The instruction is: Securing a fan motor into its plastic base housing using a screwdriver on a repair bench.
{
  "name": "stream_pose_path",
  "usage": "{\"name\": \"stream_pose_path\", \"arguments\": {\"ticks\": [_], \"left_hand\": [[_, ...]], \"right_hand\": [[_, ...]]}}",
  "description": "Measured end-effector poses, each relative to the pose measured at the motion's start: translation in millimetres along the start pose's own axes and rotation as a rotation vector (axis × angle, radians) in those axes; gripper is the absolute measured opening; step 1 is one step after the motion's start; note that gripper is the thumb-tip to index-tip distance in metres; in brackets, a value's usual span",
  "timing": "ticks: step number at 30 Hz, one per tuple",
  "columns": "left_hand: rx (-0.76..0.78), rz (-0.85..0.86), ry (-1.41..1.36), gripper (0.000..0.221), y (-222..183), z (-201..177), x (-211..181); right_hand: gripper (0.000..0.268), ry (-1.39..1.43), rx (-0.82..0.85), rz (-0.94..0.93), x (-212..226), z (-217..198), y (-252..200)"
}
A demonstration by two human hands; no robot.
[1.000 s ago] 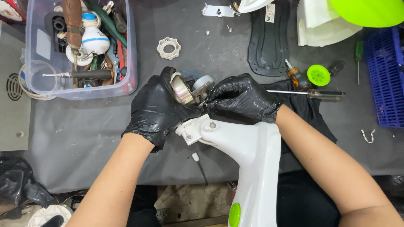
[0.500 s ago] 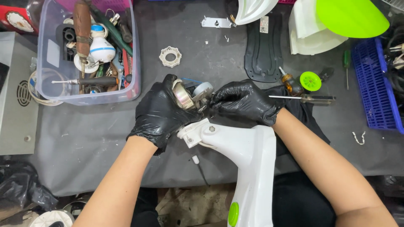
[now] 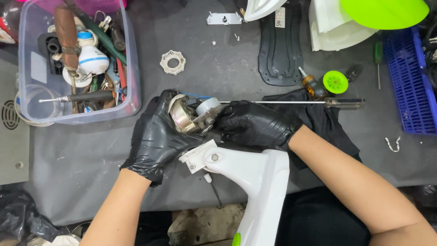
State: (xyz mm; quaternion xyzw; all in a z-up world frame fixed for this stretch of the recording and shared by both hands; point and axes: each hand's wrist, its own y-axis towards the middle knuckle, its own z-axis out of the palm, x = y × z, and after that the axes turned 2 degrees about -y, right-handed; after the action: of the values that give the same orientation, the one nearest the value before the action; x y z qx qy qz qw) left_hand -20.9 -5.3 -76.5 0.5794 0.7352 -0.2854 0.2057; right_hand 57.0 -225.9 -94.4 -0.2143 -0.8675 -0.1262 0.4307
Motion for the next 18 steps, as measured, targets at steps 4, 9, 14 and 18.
{"name": "stream_pose_path", "arguments": {"ticks": [4, 9, 14, 18], "left_hand": [[-0.011, -0.004, -0.008, 0.077, 0, 2, -3], [-0.029, 0.067, -0.267, 0.072, -5, -3, -16], [-0.009, 0.094, -0.191, 0.077, 2, -2, -14], [0.038, 0.060, -0.163, 0.084, 2, -7, -7]], "right_hand": [[0.021, 0.006, -0.023, -0.110, -17, 12, -6], [0.021, -0.084, -0.075, -0.152, -21, 14, -8], [0.015, 0.094, -0.212, -0.143, -2, 6, -10], [0.013, 0.211, -0.270, -0.192, -14, 18, -10]]}}
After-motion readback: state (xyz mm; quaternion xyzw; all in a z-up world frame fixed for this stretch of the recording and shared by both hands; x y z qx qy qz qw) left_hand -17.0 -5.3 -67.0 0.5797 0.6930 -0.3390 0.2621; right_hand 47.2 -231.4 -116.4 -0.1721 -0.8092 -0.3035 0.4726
